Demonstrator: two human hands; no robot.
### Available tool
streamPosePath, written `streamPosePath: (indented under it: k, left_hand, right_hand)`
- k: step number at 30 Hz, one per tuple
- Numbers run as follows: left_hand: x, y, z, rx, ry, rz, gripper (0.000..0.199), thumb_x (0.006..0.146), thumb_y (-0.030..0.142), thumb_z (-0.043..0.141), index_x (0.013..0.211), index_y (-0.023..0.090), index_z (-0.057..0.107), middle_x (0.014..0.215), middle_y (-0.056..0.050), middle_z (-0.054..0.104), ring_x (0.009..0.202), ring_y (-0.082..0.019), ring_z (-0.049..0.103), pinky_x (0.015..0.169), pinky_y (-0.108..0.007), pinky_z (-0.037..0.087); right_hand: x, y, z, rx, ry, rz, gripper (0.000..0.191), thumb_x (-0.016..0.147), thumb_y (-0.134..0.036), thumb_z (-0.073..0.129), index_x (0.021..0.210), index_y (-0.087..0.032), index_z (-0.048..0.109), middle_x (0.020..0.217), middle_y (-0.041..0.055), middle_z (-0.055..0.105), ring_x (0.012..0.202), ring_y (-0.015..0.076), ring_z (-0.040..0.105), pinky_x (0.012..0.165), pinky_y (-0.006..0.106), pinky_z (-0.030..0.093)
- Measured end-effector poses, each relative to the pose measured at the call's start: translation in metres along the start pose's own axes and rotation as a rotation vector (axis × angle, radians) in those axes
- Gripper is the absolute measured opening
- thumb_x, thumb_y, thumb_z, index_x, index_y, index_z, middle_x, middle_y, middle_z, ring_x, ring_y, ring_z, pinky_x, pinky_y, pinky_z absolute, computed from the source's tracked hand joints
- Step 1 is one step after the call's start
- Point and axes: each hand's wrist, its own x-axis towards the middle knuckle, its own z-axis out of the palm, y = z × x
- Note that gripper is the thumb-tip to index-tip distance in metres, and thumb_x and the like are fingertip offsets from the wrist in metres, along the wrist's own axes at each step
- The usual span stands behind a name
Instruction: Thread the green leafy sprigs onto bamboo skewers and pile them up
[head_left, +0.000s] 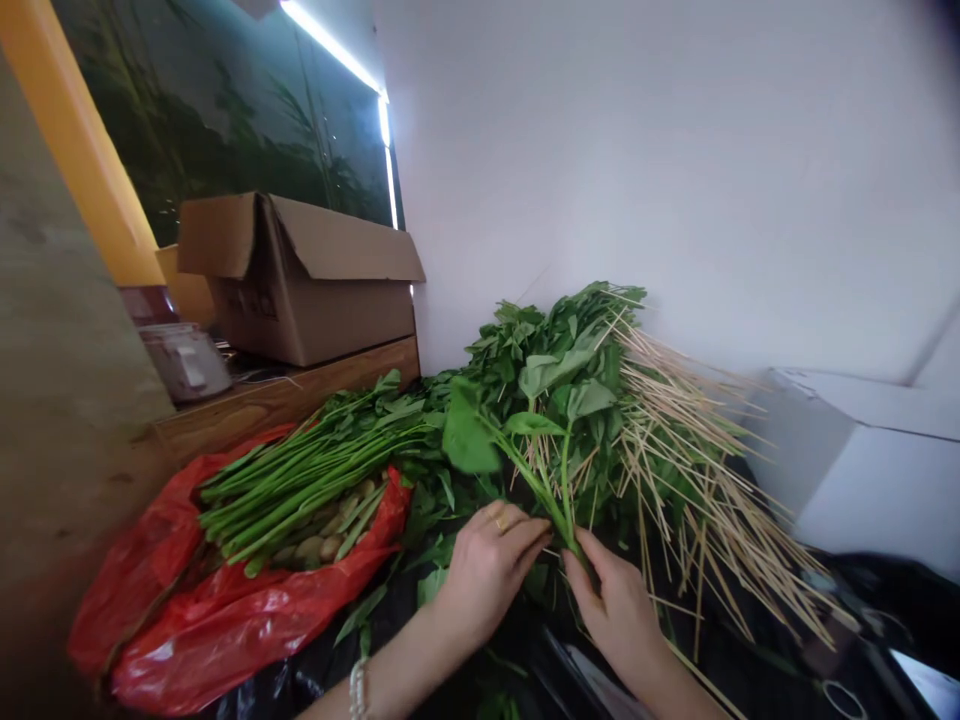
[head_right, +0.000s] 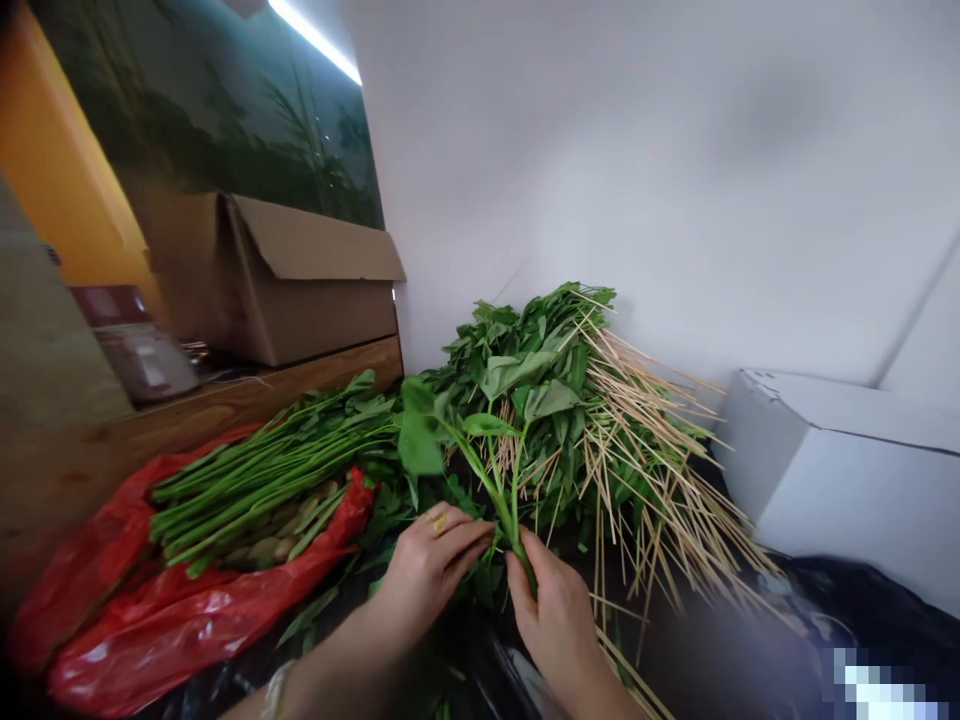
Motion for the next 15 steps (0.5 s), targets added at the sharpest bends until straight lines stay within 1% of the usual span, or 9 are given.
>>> streamPosePath:
  k: [2, 4, 5, 6, 8, 10, 12, 15]
  left_hand:
    - [0.011, 0.0, -0.014, 0.234, -0.048, 0.273, 0.029, 0.095, 0.022, 0.045, 0.118, 0.02, 0.062, 0.104, -0.009, 0.068, 0.099, -0.021, 0.059, 0.086, -0.035, 0.047]
    - [0.026, -0.003, -0.023, 0.407, -0.141, 0.473, 0.034, 0.096, 0.019, 0.043, 0.128, 0.018, 0.053, 0.122, -0.01, 0.062, 0.119, -0.023, 0.05, 0.099, -0.04, 0.041]
    - [0.033, -0.005, -0.026, 0.478, -0.19, 0.548, 0.034, 0.096, 0.018, 0.042, 0.128, 0.018, 0.052, 0.123, -0.011, 0.062, 0.125, -0.024, 0.046, 0.105, -0.043, 0.036]
    - [0.041, -0.008, -0.028, 0.539, -0.238, 0.605, 0.032, 0.096, 0.017, 0.041, 0.126, 0.017, 0.053, 0.118, -0.01, 0.064, 0.125, -0.024, 0.045, 0.108, -0.046, 0.032]
    - [0.052, -0.014, -0.031, 0.623, -0.314, 0.679, 0.028, 0.096, 0.014, 0.04, 0.118, 0.017, 0.057, 0.099, -0.009, 0.067, 0.116, -0.024, 0.052, 0.109, -0.049, 0.029]
    - [0.058, -0.018, -0.034, 0.667, -0.374, 0.728, 0.027, 0.095, 0.013, 0.039, 0.114, 0.015, 0.058, 0.088, -0.007, 0.066, 0.101, -0.022, 0.056, 0.107, -0.05, 0.03]
    - [0.061, -0.02, -0.037, 0.689, -0.405, 0.769, 0.026, 0.095, 0.013, 0.038, 0.112, 0.013, 0.058, 0.089, -0.008, 0.064, 0.094, -0.022, 0.055, 0.104, -0.048, 0.031]
    - [0.065, -0.023, -0.042, 0.708, -0.441, 0.776, 0.022, 0.094, 0.016, 0.04, 0.102, 0.015, 0.061, 0.092, -0.009, 0.062, 0.093, -0.022, 0.053, 0.101, -0.046, 0.031]
  right_hand:
    - [0.0, 0.003, 0.001, -0.086, 0.043, -0.064, 0.03, 0.096, -0.029, 0.039, 0.116, -0.016, 0.058, 0.101, 0.01, 0.073, 0.087, 0.0222, 0.071, 0.073, 0.029, 0.054]
    - [-0.001, 0.003, 0.001, -0.163, 0.077, -0.133, 0.03, 0.096, -0.027, 0.039, 0.118, -0.016, 0.057, 0.103, 0.0105, 0.072, 0.088, 0.0221, 0.071, 0.074, 0.03, 0.054]
    - [-0.002, 0.003, 0.001, -0.19, 0.083, -0.168, 0.03, 0.097, -0.026, 0.038, 0.118, -0.015, 0.056, 0.103, 0.0106, 0.072, 0.087, 0.0218, 0.071, 0.074, 0.03, 0.054]
    - [-0.002, 0.002, 0.001, -0.209, 0.082, -0.198, 0.03, 0.097, -0.026, 0.038, 0.119, -0.015, 0.056, 0.101, 0.0105, 0.072, 0.086, 0.0214, 0.071, 0.073, 0.03, 0.054]
    - [-0.003, 0.002, 0.002, -0.234, 0.074, -0.241, 0.03, 0.098, -0.026, 0.037, 0.119, -0.015, 0.056, 0.099, 0.0104, 0.072, 0.084, 0.0208, 0.07, 0.073, 0.03, 0.053]
    - [-0.003, 0.003, 0.002, -0.252, 0.079, -0.266, 0.03, 0.099, -0.026, 0.037, 0.118, -0.014, 0.056, 0.098, 0.0107, 0.071, 0.082, 0.0208, 0.07, 0.072, 0.03, 0.053]
    - [-0.004, 0.005, 0.003, -0.261, 0.092, -0.279, 0.03, 0.099, -0.026, 0.037, 0.118, -0.013, 0.055, 0.097, 0.0107, 0.071, 0.08, 0.0208, 0.07, 0.073, 0.031, 0.053]
    - [-0.004, 0.006, 0.003, -0.256, 0.095, -0.271, 0.03, 0.099, -0.026, 0.038, 0.12, -0.012, 0.054, 0.095, 0.01, 0.071, 0.078, 0.0203, 0.069, 0.073, 0.031, 0.052]
